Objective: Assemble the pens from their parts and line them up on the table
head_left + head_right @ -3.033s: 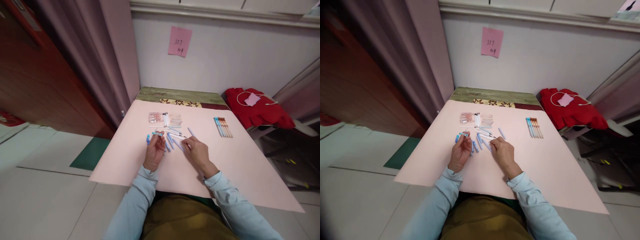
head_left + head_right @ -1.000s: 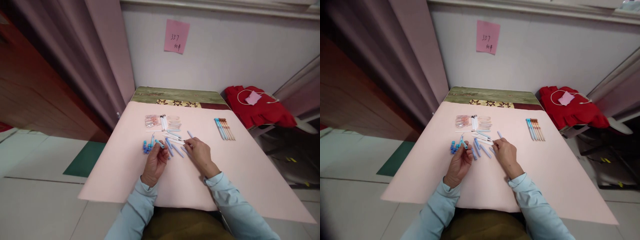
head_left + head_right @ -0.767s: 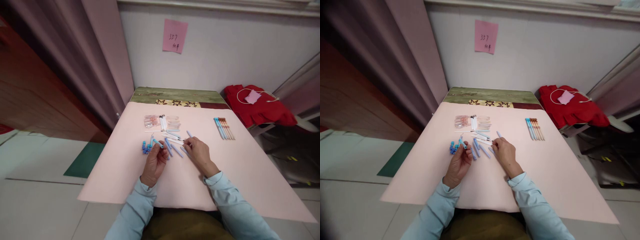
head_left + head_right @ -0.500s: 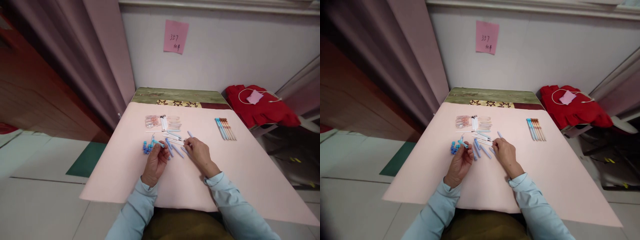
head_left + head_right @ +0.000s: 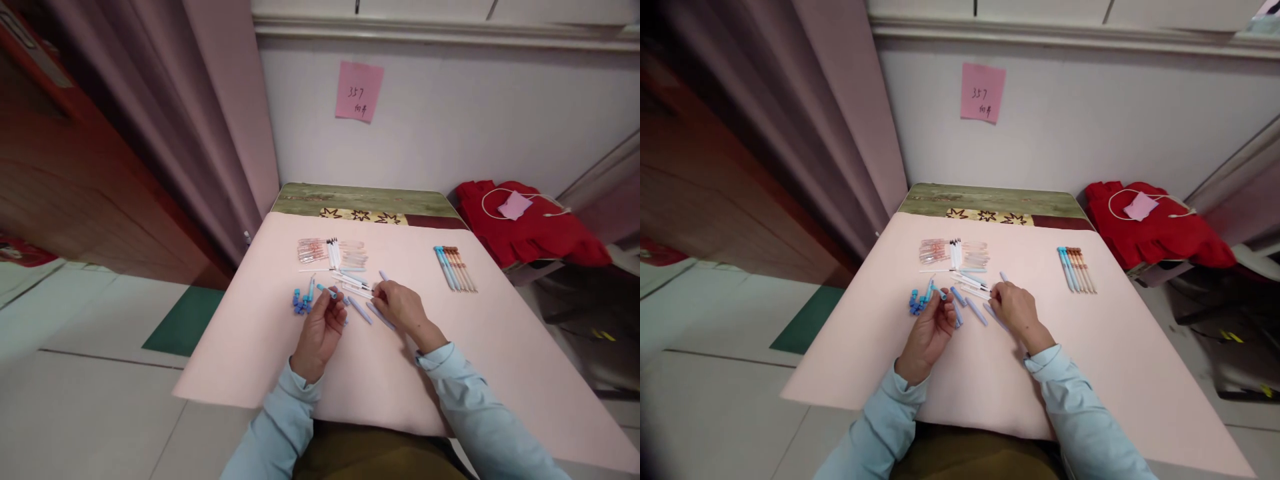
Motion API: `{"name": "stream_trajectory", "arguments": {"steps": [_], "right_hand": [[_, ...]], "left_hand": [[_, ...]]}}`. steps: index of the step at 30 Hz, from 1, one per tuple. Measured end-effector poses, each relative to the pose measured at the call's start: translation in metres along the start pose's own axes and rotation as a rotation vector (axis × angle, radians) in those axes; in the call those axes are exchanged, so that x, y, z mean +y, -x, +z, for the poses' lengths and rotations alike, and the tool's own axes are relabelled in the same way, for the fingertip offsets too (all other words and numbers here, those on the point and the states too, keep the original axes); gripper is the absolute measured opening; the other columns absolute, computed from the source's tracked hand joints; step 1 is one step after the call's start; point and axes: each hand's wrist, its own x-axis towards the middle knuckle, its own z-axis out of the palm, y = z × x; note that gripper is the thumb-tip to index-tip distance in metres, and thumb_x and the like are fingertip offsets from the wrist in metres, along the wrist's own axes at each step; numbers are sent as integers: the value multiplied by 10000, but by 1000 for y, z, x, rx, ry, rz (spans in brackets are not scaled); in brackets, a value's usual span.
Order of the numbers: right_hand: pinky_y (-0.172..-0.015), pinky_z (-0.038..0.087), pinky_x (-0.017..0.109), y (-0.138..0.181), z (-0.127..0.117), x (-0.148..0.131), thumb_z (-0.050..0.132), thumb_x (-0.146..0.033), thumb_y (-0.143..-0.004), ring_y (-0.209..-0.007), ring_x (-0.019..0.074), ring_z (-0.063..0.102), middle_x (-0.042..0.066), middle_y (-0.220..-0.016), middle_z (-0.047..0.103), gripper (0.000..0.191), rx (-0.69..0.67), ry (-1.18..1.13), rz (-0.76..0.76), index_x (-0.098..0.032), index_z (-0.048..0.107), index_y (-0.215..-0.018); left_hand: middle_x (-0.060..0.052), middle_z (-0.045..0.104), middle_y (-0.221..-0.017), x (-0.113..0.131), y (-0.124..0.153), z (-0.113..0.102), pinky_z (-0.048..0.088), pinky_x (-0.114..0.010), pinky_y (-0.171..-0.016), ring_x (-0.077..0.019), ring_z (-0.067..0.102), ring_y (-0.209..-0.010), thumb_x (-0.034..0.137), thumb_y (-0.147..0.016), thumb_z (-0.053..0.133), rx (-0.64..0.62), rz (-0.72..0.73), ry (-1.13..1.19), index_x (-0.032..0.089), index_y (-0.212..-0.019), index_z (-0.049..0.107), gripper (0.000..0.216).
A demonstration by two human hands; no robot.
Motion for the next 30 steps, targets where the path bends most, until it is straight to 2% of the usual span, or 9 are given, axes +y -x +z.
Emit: {"name": "stream_trajectory", "arguments": {"steps": [6, 11, 14, 18, 23, 25, 27, 30], "right_hand": [[-605, 286, 270, -6, 0, -3, 601, -244, -852, -779, 176, 634, 2, -900, 723, 53, -19, 51, -9, -239, 648, -873], [-627, 307, 273, -3, -2, -2, 584, -237, -863, -751, 173, 632, 16, -922, 728, 91, -5, 55, -68, -235, 656, -918], [-629, 330, 265, 2, -11, -2, 569, -256, -864, -728, 166, 620, 5, -880, 720, 99, 27, -66, -66, -234, 657, -906], [-584, 358, 242, 10, -25, -13, 551, -291, -856, -609, 131, 569, -30, -690, 656, 125, 5, -382, -32, -226, 655, -830], [-561, 368, 226, 14, -31, -32, 548, -306, -863, -566, 110, 528, -41, -653, 632, 166, -71, -531, -122, -218, 684, -829], [-570, 379, 225, 7, -31, -32, 543, -361, -896, -589, 115, 543, -33, -687, 656, 212, -90, -534, -154, -227, 704, -863], [-610, 401, 235, -8, -30, -30, 540, -394, -922, -647, 130, 576, -13, -755, 688, 241, -52, -476, -162, -233, 718, -902], [-697, 414, 248, -39, -25, -28, 540, -311, -934, -809, 156, 627, 31, -935, 715, 202, 49, -235, -143, -233, 724, -961]], "left_hand": [[-40, 695, -805, 4, -1, 13, 545, -160, -533, -68, 641, -588, 174, -952, 552, 67, 14, 30, 108, -910, 641, 119], [-28, 689, -778, 11, -1, 17, 537, -153, -527, -64, 633, -576, 186, -957, 544, 103, 19, 31, 126, -883, 632, 130], [-48, 716, -852, 12, 2, 19, 555, -168, -539, -76, 649, -600, 202, -940, 578, 128, 29, -41, 130, -915, 644, 101], [-99, 727, -1038, 7, 2, 24, 568, -166, -562, -104, 697, -715, 200, -939, 579, 121, 5, -125, 121, -983, 658, 120], [-120, 733, -1028, 4, -5, 30, 601, -189, -688, -110, 711, -754, 168, -943, 564, 93, -7, -70, 97, -966, 670, 130], [-121, 740, -981, 9, -8, 32, 607, -209, -737, -119, 718, -776, 144, -947, 548, 115, 42, -32, 94, -909, 669, 136], [-117, 743, -940, 18, -11, 33, 605, -208, -748, -123, 723, -797, 132, -960, 517, 145, 88, 4, 95, -881, 666, 173], [-104, 744, -909, 35, -15, 36, 600, -193, -740, -126, 728, -843, 139, -985, 466, 179, 150, 57, 107, -842, 660, 243]]}}
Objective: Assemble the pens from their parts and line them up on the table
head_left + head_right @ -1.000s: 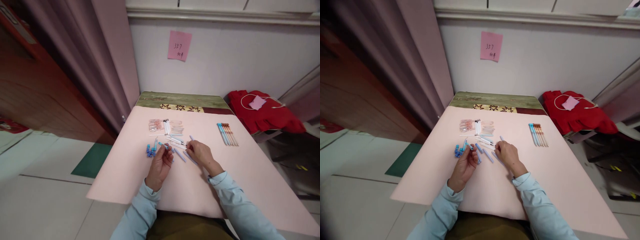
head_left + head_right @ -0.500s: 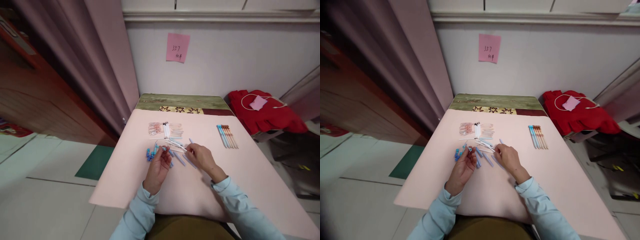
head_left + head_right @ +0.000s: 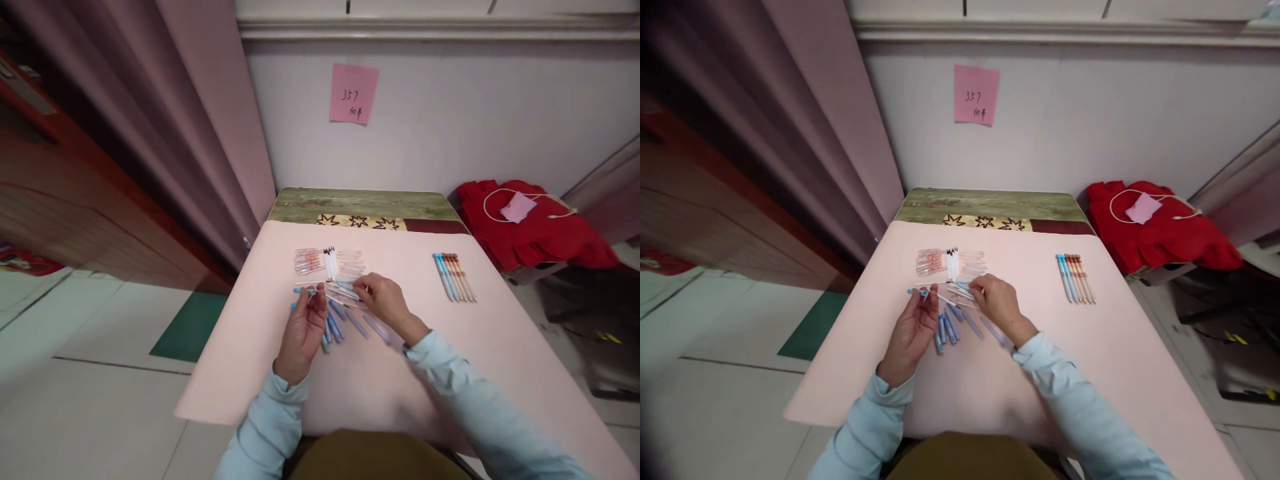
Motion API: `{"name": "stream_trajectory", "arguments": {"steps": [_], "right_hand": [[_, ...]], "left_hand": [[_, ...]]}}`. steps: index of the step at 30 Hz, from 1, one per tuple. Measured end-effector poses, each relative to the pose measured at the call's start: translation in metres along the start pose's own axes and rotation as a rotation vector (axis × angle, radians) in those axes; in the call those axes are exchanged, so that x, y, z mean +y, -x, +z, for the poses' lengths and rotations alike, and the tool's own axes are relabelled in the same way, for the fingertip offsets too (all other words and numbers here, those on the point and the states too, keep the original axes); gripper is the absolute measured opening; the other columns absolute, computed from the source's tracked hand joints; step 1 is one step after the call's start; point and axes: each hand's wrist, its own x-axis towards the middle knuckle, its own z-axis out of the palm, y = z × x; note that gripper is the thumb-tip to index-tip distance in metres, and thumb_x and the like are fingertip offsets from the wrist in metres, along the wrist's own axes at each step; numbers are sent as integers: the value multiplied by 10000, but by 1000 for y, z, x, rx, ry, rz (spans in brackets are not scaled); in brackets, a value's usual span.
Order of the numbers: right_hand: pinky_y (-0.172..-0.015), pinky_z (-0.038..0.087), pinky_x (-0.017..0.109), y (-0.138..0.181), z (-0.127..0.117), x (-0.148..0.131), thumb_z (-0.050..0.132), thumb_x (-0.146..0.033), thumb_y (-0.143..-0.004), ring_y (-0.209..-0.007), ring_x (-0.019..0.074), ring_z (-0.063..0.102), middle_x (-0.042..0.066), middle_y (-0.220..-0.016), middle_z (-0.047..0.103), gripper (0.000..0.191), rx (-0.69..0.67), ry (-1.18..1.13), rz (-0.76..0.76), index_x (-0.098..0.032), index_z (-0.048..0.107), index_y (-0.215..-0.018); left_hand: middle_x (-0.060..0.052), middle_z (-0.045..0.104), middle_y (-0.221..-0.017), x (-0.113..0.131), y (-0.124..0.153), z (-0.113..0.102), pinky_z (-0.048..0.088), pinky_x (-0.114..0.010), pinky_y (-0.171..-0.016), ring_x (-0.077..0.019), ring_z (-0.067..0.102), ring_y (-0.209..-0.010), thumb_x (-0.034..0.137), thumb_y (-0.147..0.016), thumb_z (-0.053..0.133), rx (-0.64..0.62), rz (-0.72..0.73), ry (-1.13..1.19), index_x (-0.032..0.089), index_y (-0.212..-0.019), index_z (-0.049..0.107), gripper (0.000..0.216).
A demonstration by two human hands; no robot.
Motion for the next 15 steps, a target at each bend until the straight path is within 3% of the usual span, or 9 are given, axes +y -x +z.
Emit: {"name": "stream_trajectory", "arguments": {"steps": [6, 15], "right_hand": [[-729, 409, 265, -43, 18, 2, 467, -253, -973, -902, 184, 653, 90, -1048, 690, 263, -155, 412, -81, -219, 711, -1065], [-725, 412, 300, -50, 21, 0, 478, -214, -949, -871, 216, 662, 131, -1006, 691, 241, -171, 469, -101, -150, 707, -990]], "left_hand": [[-68, 735, -856, 27, -4, 2, 596, -190, -758, -135, 722, -928, 146, -988, 470, 22, 72, 70, 118, -823, 651, 247], [-92, 730, -878, 32, -8, 3, 593, -180, -696, -125, 718, -871, 162, -998, 455, 8, 65, 88, 107, -822, 639, 261]]}}
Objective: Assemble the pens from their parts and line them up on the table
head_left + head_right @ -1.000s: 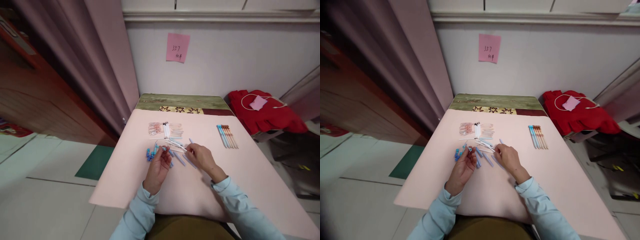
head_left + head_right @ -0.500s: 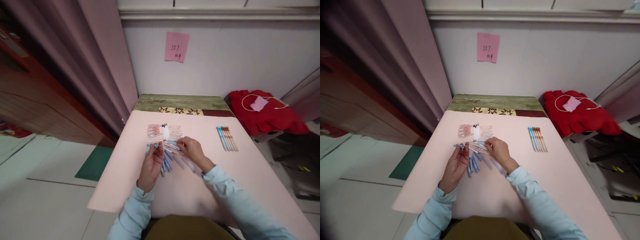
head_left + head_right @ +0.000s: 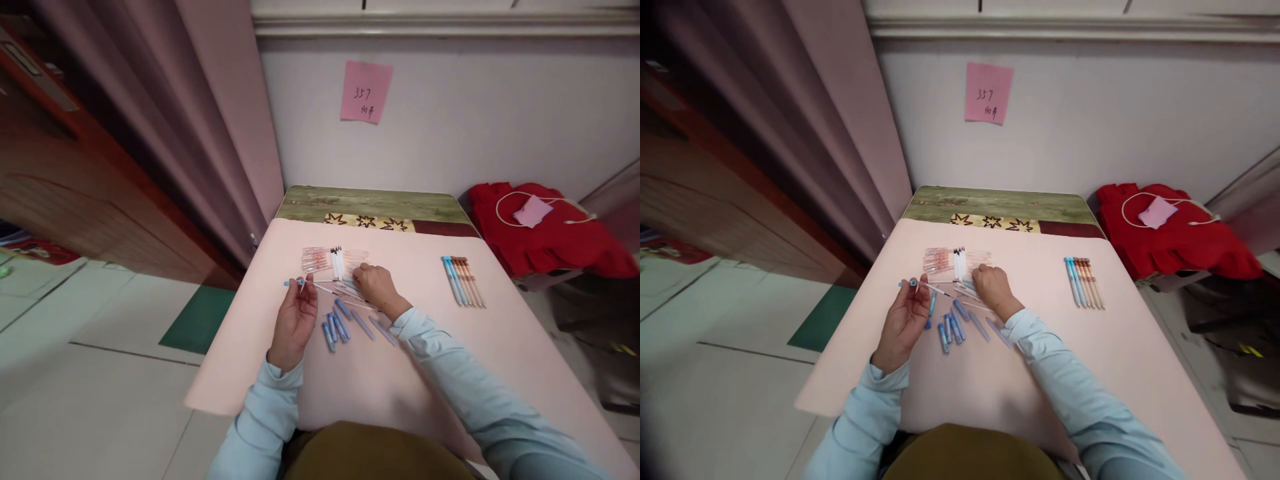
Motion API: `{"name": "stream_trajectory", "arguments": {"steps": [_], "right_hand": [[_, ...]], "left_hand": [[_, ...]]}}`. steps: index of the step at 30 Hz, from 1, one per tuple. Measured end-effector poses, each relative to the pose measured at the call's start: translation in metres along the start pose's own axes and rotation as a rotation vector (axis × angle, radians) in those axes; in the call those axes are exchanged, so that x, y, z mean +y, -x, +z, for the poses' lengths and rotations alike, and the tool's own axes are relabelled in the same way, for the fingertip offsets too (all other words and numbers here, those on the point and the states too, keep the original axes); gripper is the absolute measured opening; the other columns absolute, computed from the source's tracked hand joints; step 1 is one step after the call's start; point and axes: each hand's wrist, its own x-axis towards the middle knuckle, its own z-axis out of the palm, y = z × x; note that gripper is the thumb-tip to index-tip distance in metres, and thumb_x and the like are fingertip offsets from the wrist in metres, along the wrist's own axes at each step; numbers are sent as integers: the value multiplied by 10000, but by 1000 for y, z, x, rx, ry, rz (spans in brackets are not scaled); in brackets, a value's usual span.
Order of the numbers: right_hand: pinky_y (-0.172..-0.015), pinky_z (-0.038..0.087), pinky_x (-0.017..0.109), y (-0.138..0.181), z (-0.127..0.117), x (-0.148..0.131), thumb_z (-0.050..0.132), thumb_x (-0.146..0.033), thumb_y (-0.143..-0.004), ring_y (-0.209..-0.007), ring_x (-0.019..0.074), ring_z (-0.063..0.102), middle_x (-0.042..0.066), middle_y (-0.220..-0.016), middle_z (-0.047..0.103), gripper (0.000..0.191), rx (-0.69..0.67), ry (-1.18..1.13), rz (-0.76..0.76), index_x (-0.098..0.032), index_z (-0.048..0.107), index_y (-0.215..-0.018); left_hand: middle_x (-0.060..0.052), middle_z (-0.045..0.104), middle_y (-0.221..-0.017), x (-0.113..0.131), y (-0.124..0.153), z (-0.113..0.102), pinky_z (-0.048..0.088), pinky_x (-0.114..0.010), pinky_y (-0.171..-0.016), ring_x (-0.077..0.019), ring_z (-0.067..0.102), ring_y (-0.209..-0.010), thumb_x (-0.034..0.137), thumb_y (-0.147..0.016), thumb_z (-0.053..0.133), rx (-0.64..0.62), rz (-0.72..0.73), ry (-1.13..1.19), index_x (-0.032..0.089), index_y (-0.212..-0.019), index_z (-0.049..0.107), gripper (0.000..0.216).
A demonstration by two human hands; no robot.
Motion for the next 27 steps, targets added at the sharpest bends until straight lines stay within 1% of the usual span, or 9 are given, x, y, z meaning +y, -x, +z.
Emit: {"name": "stream_trajectory", "arguments": {"steps": [3, 5, 8, 9, 11, 14, 17, 21, 27], "right_hand": [[-751, 411, 301, 7, -3, 1, 506, -247, -932, -887, 218, 656, 134, -1026, 694, 235, 31, -4, 20, -151, 705, -1013], [-792, 409, 309, 18, -7, 4, 519, -290, -925, -916, 223, 647, 111, -1033, 704, 235, 135, -56, 51, -181, 709, -1011], [-807, 420, 312, 42, -13, 6, 534, -354, -908, -896, 212, 650, 64, -1032, 724, 234, 353, -235, 153, -225, 716, -978], [-787, 432, 307, 51, -15, 6, 546, -372, -895, -862, 204, 656, 50, -1020, 731, 233, 400, -312, 196, -233, 718, -971], [-733, 456, 291, 70, -20, 4, 573, -398, -862, -770, 183, 661, 29, -936, 744, 230, 440, -486, 264, -238, 719, -938], [-687, 483, 270, 93, -27, 0, 603, -411, -825, -688, 159, 644, 13, -805, 732, 221, 432, -739, 268, -229, 713, -887], [-688, 487, 263, 108, -29, 0, 622, -371, -805, -685, 151, 622, 12, -769, 711, 230, 412, -885, 227, -219, 720, -947], [-605, 458, 247, 116, -27, 6, 618, -350, -790, -649, 147, 586, 12, -702, 671, 251, 332, -968, 220, -197, 741, -947], [-560, 429, 236, 116, -23, 11, 618, -339, -774, -624, 141, 568, 11, -686, 662, 255, 312, -998, 235, -193, 757, -930]], "left_hand": [[-97, 731, -889, 2, 2, 2, 591, -178, -694, -118, 715, -844, 171, -998, 456, -14, 4, 4, 106, -829, 640, 259], [-98, 730, -892, 4, 4, 3, 588, -175, -691, -109, 711, -815, 179, -1000, 453, -18, 14, 4, 106, -829, 639, 263], [-93, 729, -898, 3, 6, 5, 585, -170, -684, -94, 700, -774, 188, -1000, 456, -18, 23, -2, 110, -821, 637, 267], [-93, 729, -909, 2, 6, 7, 584, -168, -681, -88, 695, -758, 191, -1000, 459, -21, 18, -4, 111, -817, 635, 266], [-96, 729, -930, -5, 6, 10, 583, -167, -677, -81, 688, -739, 195, -999, 462, -33, -2, -10, 111, -816, 632, 263], [-99, 728, -941, -17, 5, 15, 583, -170, -683, -88, 692, -761, 186, -996, 465, -47, -23, -18, 110, -839, 634, 244], [-98, 726, -932, -27, 5, 19, 581, -172, -678, -96, 698, -782, 177, -995, 465, -55, -30, -27, 107, -858, 632, 227], [-103, 727, -934, -36, 8, 24, 581, -173, -670, -91, 692, -746, 173, -987, 485, -58, -36, -47, 101, -877, 632, 198], [-79, 725, -886, -50, 13, 28, 585, -175, -652, -83, 682, -698, 182, -985, 491, -49, -47, -79, 114, -888, 631, 184]]}}
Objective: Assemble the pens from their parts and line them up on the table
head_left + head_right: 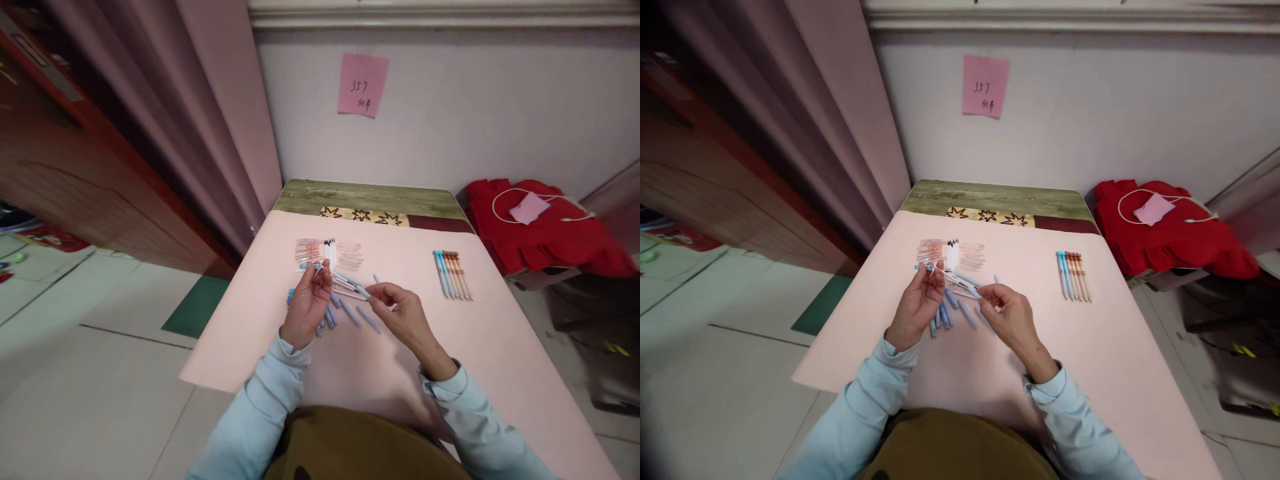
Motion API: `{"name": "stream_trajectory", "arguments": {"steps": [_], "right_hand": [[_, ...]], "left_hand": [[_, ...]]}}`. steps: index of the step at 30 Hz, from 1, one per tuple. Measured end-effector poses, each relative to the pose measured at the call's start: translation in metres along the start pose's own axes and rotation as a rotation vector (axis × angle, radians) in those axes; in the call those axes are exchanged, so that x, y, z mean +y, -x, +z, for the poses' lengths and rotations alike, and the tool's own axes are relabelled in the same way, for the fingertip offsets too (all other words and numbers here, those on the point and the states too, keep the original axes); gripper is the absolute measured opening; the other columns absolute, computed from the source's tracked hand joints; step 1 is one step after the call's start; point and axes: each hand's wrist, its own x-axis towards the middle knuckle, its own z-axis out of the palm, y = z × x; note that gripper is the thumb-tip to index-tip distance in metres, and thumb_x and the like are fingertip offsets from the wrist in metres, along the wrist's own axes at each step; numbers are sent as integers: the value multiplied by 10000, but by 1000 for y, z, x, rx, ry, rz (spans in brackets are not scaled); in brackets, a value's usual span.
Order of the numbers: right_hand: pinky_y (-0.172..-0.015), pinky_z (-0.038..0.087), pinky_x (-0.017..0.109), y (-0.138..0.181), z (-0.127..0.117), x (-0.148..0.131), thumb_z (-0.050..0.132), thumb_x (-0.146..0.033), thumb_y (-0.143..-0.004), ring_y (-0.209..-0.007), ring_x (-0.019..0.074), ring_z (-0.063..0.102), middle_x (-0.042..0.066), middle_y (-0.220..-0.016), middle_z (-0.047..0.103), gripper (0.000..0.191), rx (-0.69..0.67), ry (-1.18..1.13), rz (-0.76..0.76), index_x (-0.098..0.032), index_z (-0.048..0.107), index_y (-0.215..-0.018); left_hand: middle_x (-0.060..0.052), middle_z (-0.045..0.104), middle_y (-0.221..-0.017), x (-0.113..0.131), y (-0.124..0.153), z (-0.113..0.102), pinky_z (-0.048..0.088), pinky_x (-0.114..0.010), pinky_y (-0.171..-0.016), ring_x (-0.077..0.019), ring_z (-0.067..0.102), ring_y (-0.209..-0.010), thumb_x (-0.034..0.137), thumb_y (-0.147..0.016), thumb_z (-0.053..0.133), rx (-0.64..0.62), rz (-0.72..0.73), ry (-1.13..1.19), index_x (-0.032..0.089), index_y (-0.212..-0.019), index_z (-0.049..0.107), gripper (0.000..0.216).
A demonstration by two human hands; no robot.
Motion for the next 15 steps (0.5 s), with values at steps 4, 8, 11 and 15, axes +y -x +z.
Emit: {"name": "stream_trajectory", "arguments": {"steps": [4, 8, 11, 15], "right_hand": [[-573, 427, 239, 0, -2, 4, 618, -330, -775, -622, 138, 563, 7, -689, 665, 242, 1, -22, -1, -201, 757, -925], [-582, 424, 244, -1, -6, 7, 617, -331, -776, -616, 138, 555, 4, -676, 657, 243, 3, -29, 6, -203, 759, -925], [-562, 408, 240, 0, -8, 11, 610, -338, -782, -598, 138, 542, 3, -659, 652, 254, 11, -47, 31, -198, 760, -933], [-520, 375, 229, 4, -9, 17, 611, -354, -796, -556, 124, 503, -3, -641, 640, 265, 2, -109, 74, -192, 759, -945]], "left_hand": [[-86, 731, -893, -9, 0, -1, 588, -177, -663, -81, 679, -687, 181, -977, 509, -20, -1, -45, 115, -858, 625, 178], [-87, 734, -905, -20, 1, 1, 587, -179, -670, -81, 680, -683, 178, -967, 527, -67, -9, -88, 107, -862, 633, 165], [-89, 736, -910, -28, 2, 3, 586, -185, -680, -82, 680, -685, 171, -955, 547, -75, -3, -111, 101, -855, 643, 155], [-82, 739, -913, -35, 3, 4, 585, -190, -679, -86, 682, -700, 177, -924, 602, -87, 12, -126, 112, -843, 651, 115]]}}
